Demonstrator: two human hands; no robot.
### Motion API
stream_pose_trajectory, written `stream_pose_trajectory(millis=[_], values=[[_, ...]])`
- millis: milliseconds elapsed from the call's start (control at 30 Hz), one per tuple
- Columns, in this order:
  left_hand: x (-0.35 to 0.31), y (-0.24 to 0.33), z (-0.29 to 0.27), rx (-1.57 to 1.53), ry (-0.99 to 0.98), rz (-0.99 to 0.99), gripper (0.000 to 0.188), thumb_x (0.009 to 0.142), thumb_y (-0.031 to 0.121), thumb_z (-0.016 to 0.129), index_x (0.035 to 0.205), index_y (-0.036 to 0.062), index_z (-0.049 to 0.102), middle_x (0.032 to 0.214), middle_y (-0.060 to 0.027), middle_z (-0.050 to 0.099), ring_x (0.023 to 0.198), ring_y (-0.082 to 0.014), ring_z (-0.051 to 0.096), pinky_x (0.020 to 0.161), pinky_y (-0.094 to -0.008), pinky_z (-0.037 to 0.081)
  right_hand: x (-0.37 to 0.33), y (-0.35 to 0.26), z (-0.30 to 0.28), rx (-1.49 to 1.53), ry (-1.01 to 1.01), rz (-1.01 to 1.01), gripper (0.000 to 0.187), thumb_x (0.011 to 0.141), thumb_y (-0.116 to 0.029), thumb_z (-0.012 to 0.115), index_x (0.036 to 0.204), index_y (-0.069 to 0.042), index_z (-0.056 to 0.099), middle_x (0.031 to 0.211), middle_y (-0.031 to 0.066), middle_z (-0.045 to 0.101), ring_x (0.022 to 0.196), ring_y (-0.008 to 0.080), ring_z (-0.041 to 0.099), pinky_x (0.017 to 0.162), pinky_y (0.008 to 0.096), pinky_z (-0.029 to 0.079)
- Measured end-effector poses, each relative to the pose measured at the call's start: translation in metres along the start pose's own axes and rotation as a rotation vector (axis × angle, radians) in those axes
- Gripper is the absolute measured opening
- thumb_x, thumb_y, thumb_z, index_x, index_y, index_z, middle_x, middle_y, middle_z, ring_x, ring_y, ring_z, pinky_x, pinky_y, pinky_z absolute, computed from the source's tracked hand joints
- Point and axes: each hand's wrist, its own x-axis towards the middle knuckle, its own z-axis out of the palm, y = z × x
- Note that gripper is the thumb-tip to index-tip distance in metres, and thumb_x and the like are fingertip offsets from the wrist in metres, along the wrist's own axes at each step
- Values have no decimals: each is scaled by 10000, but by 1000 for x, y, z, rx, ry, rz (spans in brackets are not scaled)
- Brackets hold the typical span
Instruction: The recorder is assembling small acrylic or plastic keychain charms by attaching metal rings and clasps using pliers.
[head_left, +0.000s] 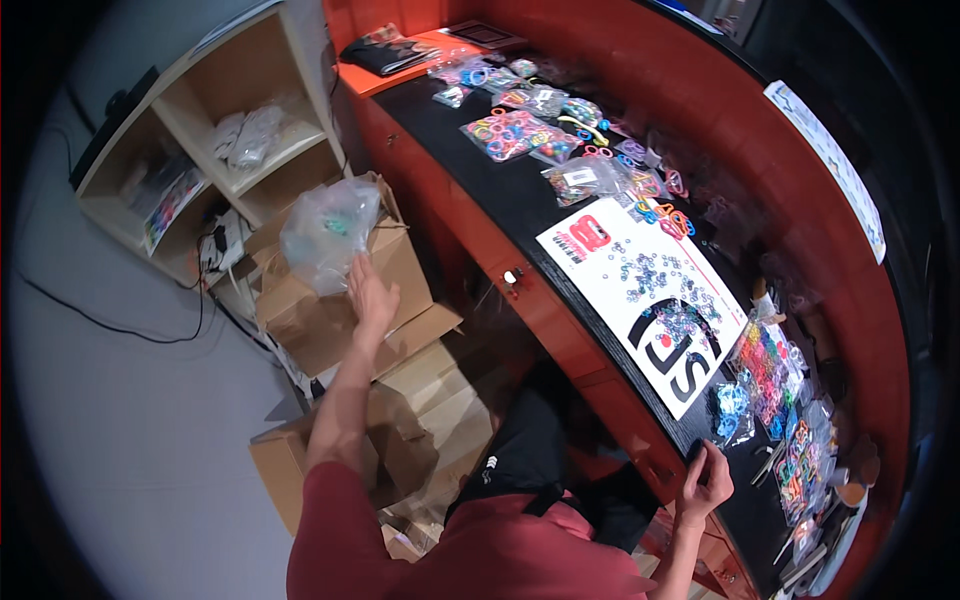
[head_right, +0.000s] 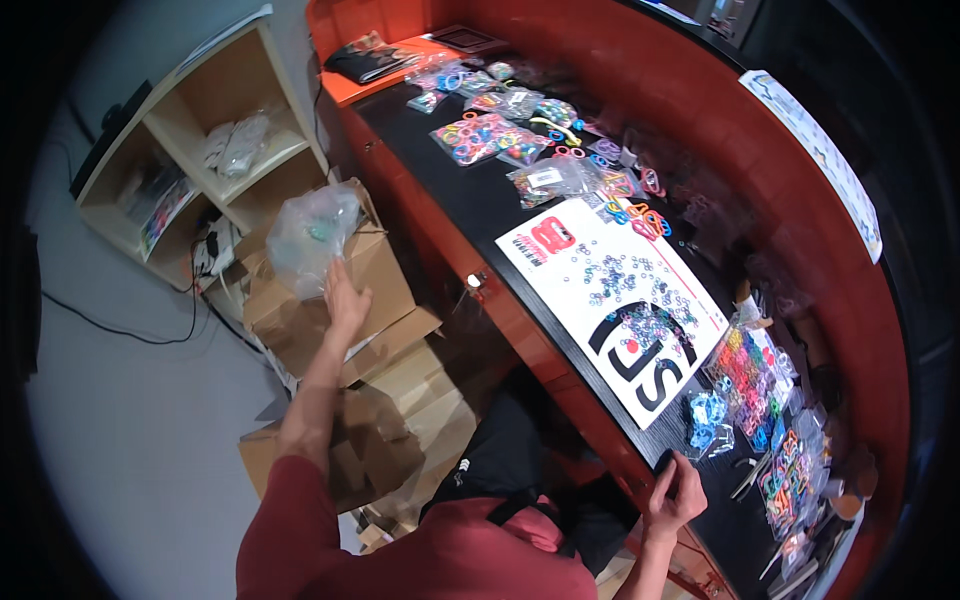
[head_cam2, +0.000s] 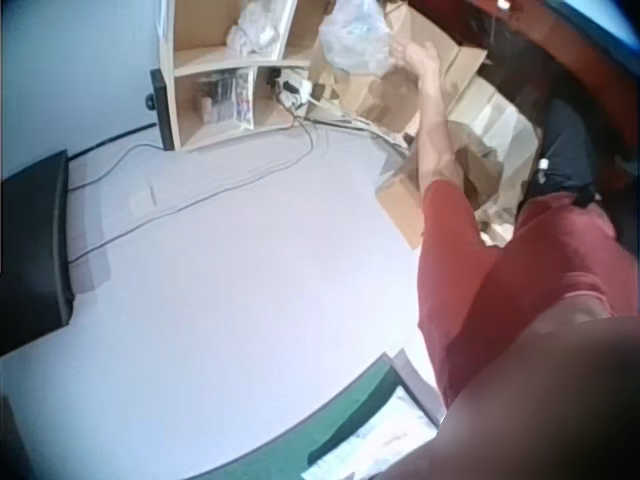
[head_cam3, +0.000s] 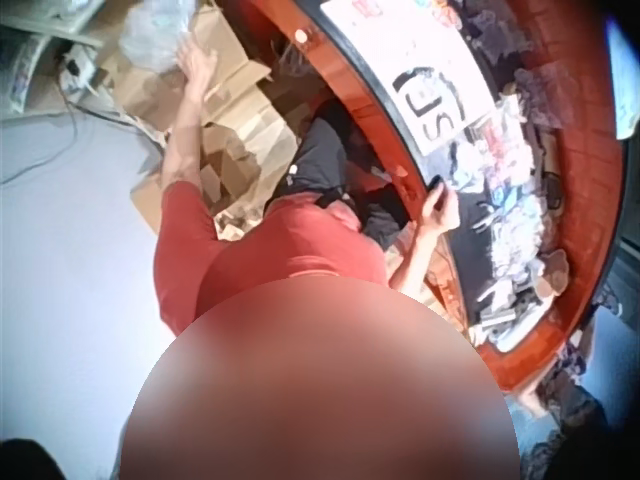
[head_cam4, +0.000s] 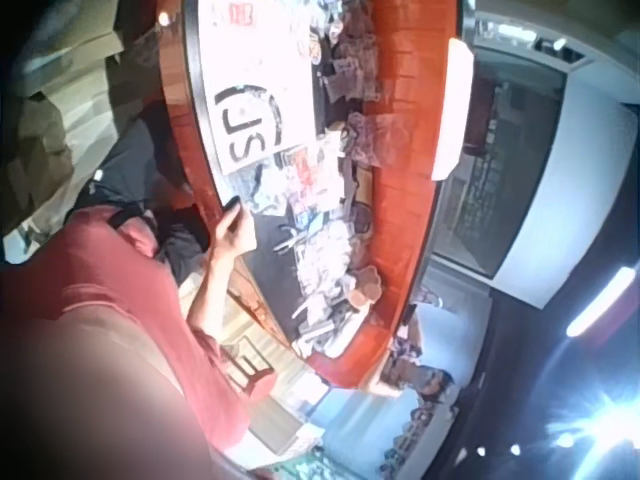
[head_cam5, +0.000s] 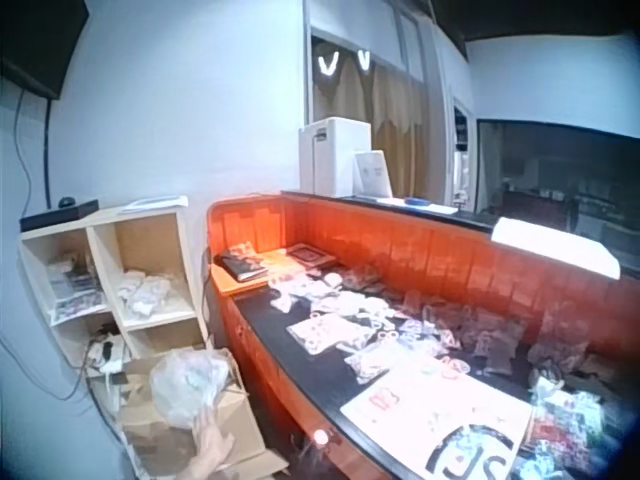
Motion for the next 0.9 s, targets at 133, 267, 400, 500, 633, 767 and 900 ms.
stream_pose_trajectory(millis=[133,267,400,500,633,767,900], values=[[-45,38,17,-183,-12,57,637,861,128,684,1436,15,433,1412,-220,507,1349,-392,446,1147,-466,344,7,-17,-5,-3,-40,55,138,898,64,625,1007,22,698,831,136,705,720,201,694,680,288,523],[-28,111,-22,-624,66,230,366,892,69,650,1255,41,615,1268,-179,592,1199,-359,573,1038,-420,447,13,-17,-2,-57,62,-97,161,828,74,662,964,3,708,694,94,622,491,176,525,485,289,396],[57,185,-60,-692,312,590,129,917,59,618,1028,45,681,1056,-123,658,1050,-331,621,904,-430,482,5,-14,-2,-68,73,-39,165,812,70,668,956,0,710,644,85,574,474,182,505,474,298,378],[137,229,-43,-533,301,581,162,915,149,636,1043,66,693,1063,-138,675,1056,-335,627,915,-446,483,1,-16,-5,-100,99,-32,139,811,44,676,935,-10,711,602,74,528,467,201,498,472,315,378],[230,254,14,-239,-63,396,564,871,489,645,1234,58,676,1193,-199,688,1152,-371,641,968,-452,498,6,-19,-6,-182,117,-58,129,792,9,706,913,-35,714,723,117,676,550,254,621,517,336,467],[385,123,11,-199,-472,453,521,694,444,808,965,1,761,927,-154,742,833,-246,710,746,-375,536,20,-20,12,-5,161,-84,144,762,-2,734,891,-58,708,636,78,628,514,233,606,503,332,462],[347,226,72,-344,-673,188,472,714,137,892,1077,-57,661,896,-129,689,713,-203,672,603,-352,541,14,-16,-1,-159,165,12,143,741,-8,740,862,-70,695,636,56,626,513,223,609,500,330,466]])
